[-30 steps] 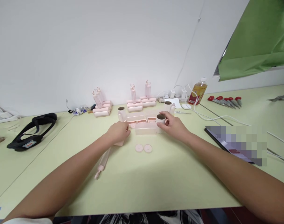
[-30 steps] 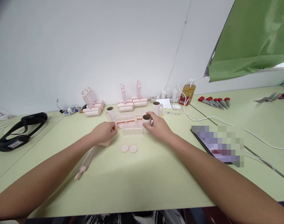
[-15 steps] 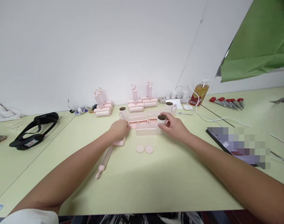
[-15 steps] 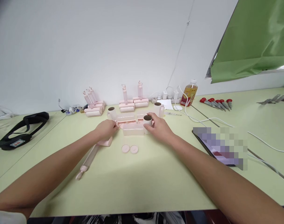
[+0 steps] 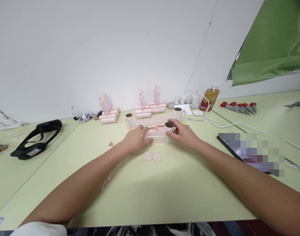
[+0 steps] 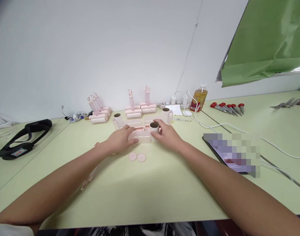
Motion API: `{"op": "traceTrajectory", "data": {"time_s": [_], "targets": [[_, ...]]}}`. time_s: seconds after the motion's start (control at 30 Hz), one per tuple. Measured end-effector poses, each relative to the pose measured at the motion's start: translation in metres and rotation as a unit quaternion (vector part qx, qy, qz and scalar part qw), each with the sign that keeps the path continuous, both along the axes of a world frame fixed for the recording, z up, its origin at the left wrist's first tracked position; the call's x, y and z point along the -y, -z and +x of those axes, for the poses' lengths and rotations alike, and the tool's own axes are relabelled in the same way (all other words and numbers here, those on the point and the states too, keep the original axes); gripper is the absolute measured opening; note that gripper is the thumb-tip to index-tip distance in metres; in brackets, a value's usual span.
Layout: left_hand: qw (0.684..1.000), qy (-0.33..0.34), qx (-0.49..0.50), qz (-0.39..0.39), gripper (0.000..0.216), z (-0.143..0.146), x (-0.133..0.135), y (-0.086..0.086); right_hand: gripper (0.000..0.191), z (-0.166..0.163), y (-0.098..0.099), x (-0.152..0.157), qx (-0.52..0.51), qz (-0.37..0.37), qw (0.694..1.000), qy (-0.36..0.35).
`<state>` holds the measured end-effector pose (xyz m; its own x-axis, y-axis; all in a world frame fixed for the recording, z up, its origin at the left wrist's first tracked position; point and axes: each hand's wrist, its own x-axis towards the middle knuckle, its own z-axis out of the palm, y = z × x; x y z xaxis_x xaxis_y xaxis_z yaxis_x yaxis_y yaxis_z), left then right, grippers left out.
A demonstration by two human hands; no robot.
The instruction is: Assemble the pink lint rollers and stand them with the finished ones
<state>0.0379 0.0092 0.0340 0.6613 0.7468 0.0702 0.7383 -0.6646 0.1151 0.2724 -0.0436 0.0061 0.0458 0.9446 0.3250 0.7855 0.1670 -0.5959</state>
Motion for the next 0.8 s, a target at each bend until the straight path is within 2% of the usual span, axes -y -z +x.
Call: {"op": "traceTrajectory", "data": {"time_s": [0.3, 0.5, 0.8], "targets": [[0.999, 0.005, 0.015, -0.039, 0.044, 0.008, 0.004, 0.005, 0.055, 0.003, -0.002, 0.000, 0.019, 0.006, 1.000, 0.014], [0.999, 0.014, -0.008, -0.028, 0.044, 0.014, 0.004, 0.002, 0.057, 0.004, -0.005, 0.000, 0.014, -0.001, 0.999, 0.050], [1.000, 0.016, -0.013, -0.022, 0.045, 0.008, 0.001, 0.005, 0.057, 0.003, -0.006, 0.000, 0.014, 0.002, 0.999, 0.045]]}}
